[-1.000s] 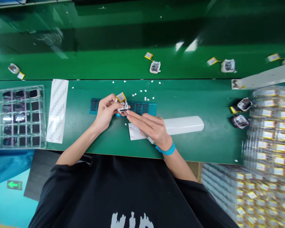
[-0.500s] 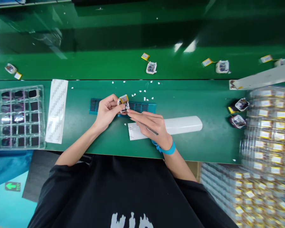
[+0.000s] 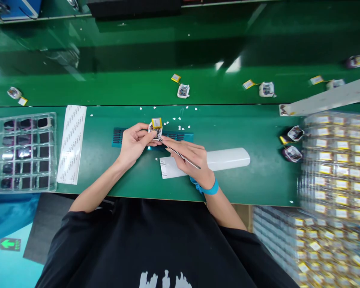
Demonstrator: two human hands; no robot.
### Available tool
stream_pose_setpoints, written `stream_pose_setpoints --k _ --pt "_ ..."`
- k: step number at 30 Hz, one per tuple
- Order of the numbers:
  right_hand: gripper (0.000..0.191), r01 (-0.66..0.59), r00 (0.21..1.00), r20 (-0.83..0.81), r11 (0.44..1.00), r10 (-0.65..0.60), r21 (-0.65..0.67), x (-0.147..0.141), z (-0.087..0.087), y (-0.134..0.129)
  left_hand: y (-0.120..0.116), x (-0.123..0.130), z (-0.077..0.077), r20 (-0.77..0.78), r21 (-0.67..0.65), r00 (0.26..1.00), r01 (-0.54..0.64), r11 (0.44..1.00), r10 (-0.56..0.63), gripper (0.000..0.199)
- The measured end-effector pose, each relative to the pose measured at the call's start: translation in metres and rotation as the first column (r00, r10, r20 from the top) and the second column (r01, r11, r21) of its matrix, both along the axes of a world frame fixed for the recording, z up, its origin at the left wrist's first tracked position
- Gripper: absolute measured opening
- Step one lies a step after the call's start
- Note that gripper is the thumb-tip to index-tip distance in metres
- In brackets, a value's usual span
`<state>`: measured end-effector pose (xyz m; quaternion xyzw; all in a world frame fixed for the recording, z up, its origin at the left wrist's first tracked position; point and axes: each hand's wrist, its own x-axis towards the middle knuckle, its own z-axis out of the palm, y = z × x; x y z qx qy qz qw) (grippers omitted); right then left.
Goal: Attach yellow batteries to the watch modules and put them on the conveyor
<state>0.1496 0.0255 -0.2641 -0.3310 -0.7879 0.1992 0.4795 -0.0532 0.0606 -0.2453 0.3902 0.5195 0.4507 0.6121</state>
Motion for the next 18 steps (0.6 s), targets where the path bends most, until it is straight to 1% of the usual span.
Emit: stream_pose_setpoints --k 4,13,15,18 --pt "0.057 -0.004 1.0 0.03 1.0 0.004 -0.006 -0.0002 -0.0008 0.003 0.0006 0.0006 0.0017 0.036 -0.026 0.999 -0.011 1.0 0.012 0.053" --pt "0.055 0.02 1.0 -0.005 0.999 -0.02 0.041 -0.0022 0.0007 0.0035 0.0005 -0.0018 0.0025 0.047 -0.054 0.999 0.025 0.998 -0.022 0.057" --pt "0.053 0.03 0.999 -0.019 0.999 -0.029 0.024 -0.0025 0.0017 0.0027 0.0004 -0.003 0.0032 0.051 -0.049 0.999 0.02 0.999 -0.018 0.055" --pt "0.046 0.027 0.998 -0.056 0.998 -0.03 -0.049 -0.0044 0.0042 0.0018 0.0005 -0.0047 0.0051 0.069 -0.05 0.997 0.022 0.998 -0.019 0.051"
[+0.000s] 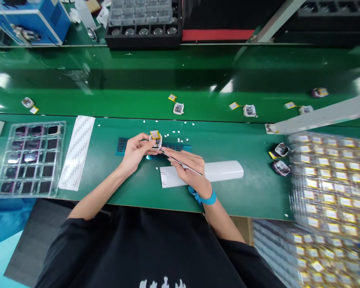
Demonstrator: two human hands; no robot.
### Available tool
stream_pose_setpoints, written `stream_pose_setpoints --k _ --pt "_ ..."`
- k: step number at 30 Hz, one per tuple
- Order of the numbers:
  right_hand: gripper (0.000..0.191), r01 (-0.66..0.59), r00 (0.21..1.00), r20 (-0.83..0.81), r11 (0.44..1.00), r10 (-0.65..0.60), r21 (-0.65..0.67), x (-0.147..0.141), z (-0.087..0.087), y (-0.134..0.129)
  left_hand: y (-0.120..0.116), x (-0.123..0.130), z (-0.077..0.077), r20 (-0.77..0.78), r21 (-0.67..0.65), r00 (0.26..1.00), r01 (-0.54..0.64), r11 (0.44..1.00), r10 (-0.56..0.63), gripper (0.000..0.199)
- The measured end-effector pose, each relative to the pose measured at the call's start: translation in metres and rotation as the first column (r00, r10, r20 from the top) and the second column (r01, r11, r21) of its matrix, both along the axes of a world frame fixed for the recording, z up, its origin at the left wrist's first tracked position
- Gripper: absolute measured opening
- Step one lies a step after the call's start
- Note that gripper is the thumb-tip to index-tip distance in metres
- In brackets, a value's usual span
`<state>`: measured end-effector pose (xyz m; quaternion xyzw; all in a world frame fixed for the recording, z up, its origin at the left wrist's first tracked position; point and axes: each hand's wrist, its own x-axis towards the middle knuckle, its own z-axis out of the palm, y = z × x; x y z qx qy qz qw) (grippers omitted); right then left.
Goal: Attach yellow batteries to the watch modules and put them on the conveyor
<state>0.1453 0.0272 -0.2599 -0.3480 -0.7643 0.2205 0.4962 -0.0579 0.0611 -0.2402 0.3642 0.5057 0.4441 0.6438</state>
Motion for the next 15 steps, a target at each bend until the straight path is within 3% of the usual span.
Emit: stream_pose_setpoints --k 5,15 --pt "0.039 0.003 0.996 -0.085 0.993 -0.013 -0.12 -0.0042 0.0024 0.0003 0.0002 -0.0007 0.0042 0.022 -0.011 0.999 0.048 0.999 -0.047 0.044" --pt "0.037 -0.01 0.997 -0.075 0.995 0.002 -0.103 -0.0041 0.0004 0.0016 0.0004 -0.0005 0.0041 0.018 -0.023 0.999 0.04 0.999 -0.04 0.039"
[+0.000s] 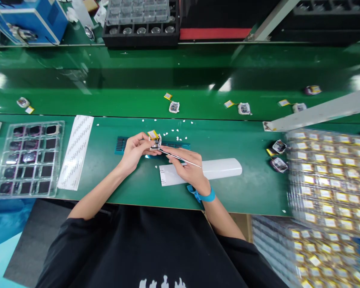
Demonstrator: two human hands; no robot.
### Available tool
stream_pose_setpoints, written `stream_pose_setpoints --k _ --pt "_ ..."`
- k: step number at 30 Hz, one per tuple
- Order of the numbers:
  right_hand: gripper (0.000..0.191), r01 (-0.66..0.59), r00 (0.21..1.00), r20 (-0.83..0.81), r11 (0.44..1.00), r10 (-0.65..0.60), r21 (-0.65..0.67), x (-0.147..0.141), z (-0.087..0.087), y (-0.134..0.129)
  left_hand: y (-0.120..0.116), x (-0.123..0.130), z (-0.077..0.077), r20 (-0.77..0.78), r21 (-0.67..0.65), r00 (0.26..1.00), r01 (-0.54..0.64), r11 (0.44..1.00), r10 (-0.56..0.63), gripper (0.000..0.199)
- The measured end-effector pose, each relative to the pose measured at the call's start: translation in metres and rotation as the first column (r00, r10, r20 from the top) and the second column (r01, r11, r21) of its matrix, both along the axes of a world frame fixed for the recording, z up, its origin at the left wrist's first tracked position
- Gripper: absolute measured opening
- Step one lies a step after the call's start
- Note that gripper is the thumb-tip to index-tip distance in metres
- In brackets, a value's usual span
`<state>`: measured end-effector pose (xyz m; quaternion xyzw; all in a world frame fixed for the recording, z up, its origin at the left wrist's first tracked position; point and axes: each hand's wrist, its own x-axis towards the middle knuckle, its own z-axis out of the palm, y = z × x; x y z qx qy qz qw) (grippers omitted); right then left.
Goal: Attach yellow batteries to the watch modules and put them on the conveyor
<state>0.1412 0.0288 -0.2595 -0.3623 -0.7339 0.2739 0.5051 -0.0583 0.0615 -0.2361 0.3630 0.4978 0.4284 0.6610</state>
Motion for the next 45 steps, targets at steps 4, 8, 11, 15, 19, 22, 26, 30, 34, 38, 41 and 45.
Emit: stream_pose_setpoints --k 4,8,11,15,19,22,26,30,34,38,41,45 --pt "0.035 0.007 1.0 0.021 1.0 -0.007 0.002 0.0 0.002 -0.001 -0.001 0.0 0.002 -0.015 0.002 1.0 0.012 1.0 -0.012 0.037" --pt "0.034 0.004 1.0 0.03 1.0 -0.005 0.028 0.0 0.002 -0.001 -0.001 0.001 0.004 -0.005 -0.006 1.0 0.021 1.0 -0.021 0.035" --pt "0.033 0.023 0.998 0.064 0.999 -0.025 0.028 0.001 0.002 -0.001 -0.002 0.001 0.004 0.001 -0.012 1.0 0.02 1.0 -0.02 0.033" --pt "0.03 0.033 0.994 0.098 0.998 -0.037 0.05 0.001 0.003 -0.001 -0.002 0.0 0.004 -0.002 -0.016 1.0 0.026 1.0 -0.026 0.03" --pt "0.034 0.014 0.996 0.083 0.994 -0.023 0.105 0.0 -0.002 -0.001 -0.003 0.001 0.005 -0.026 -0.01 0.999 0.033 0.999 -0.033 0.028" --pt "0.045 0.003 0.993 0.113 0.982 -0.025 0.189 0.001 -0.008 -0.005 -0.005 0.001 0.006 -0.072 0.008 0.997 0.04 0.999 -0.04 0.029" --pt "0.056 -0.034 0.97 0.238 0.944 -0.049 0.329 0.002 -0.014 -0.011 -0.007 0.003 0.005 -0.11 0.055 0.994 -0.001 0.998 0.007 0.029" --pt "0.066 0.006 0.963 0.25 0.933 -0.103 0.36 0.005 -0.012 -0.013 -0.006 0.004 0.004 -0.106 0.046 0.993 -0.055 0.997 0.06 0.026" --pt "0.067 -0.01 0.96 0.269 0.95 -0.078 0.312 0.009 -0.011 -0.012 -0.005 0.004 0.006 -0.074 0.019 0.995 -0.071 0.997 0.073 0.024" --pt "0.058 -0.057 0.951 0.309 0.961 -0.031 0.271 0.011 -0.013 -0.012 -0.007 0.003 0.008 -0.097 0.048 0.994 -0.044 0.998 0.048 0.027" --pt "0.052 -0.076 0.931 0.363 0.954 -0.036 0.291 0.01 -0.014 -0.011 -0.008 0.004 0.007 -0.112 0.069 0.993 -0.026 0.997 0.033 0.028" --pt "0.046 -0.069 0.915 0.395 0.935 -0.08 0.349 0.01 -0.011 -0.01 -0.008 0.004 0.004 -0.116 0.08 0.993 -0.03 0.996 0.039 0.028"
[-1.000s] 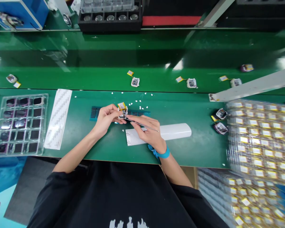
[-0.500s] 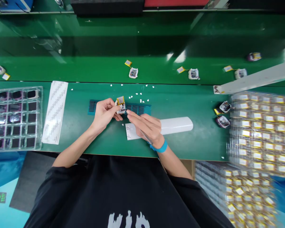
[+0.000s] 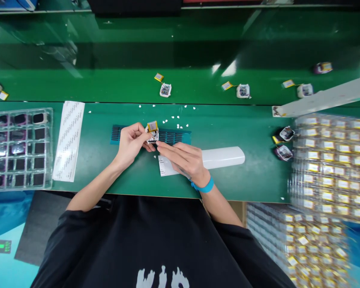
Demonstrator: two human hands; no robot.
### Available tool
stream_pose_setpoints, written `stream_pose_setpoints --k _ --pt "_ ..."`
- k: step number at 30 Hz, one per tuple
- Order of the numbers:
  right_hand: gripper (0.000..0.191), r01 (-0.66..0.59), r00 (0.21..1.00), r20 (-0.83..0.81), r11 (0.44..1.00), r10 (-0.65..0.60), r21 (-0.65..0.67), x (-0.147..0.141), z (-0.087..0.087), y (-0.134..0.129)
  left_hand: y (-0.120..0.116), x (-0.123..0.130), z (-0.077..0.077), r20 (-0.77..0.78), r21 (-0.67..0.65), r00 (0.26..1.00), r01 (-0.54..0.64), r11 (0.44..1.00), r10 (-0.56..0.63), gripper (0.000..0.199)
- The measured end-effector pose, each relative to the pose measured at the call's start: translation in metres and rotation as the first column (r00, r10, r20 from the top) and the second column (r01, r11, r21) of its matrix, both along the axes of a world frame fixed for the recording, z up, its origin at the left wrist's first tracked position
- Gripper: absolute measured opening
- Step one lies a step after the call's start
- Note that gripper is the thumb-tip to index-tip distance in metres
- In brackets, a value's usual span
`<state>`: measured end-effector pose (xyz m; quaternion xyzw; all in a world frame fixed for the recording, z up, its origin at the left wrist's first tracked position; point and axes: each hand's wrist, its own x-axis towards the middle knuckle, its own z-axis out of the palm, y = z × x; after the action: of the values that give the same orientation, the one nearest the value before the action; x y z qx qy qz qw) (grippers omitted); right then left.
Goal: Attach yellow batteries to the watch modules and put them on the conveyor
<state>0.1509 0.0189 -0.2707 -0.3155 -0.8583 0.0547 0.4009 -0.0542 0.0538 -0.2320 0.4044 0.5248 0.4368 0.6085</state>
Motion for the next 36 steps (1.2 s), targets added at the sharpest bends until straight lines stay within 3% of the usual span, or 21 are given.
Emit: stream_pose_setpoints --k 8,19,23,29,36 --pt "0.045 -0.021 1.0 -0.012 0.998 0.02 -0.066 0.001 0.0 0.0 -0.002 0.001 0.0 -0.004 0.027 1.0 -0.006 1.0 0.006 0.03" --pt "0.03 0.013 0.999 0.037 0.998 -0.015 0.057 -0.002 0.014 0.001 -0.002 0.002 -0.001 0.003 0.05 1.0 -0.015 0.999 0.015 0.039" --pt "0.033 0.009 1.0 -0.02 0.998 -0.008 0.07 -0.003 0.011 0.002 -0.003 0.003 -0.009 -0.01 0.091 1.0 -0.013 0.996 0.014 0.036" --pt "0.043 0.025 0.997 -0.067 0.999 -0.028 -0.046 -0.002 0.005 0.002 -0.005 0.007 -0.021 -0.022 0.161 0.998 -0.061 0.985 0.065 0.042" --pt "0.044 0.066 0.963 -0.257 0.994 -0.086 -0.088 -0.004 0.009 -0.001 -0.005 0.005 -0.016 -0.009 0.196 0.999 -0.041 0.98 0.043 0.041"
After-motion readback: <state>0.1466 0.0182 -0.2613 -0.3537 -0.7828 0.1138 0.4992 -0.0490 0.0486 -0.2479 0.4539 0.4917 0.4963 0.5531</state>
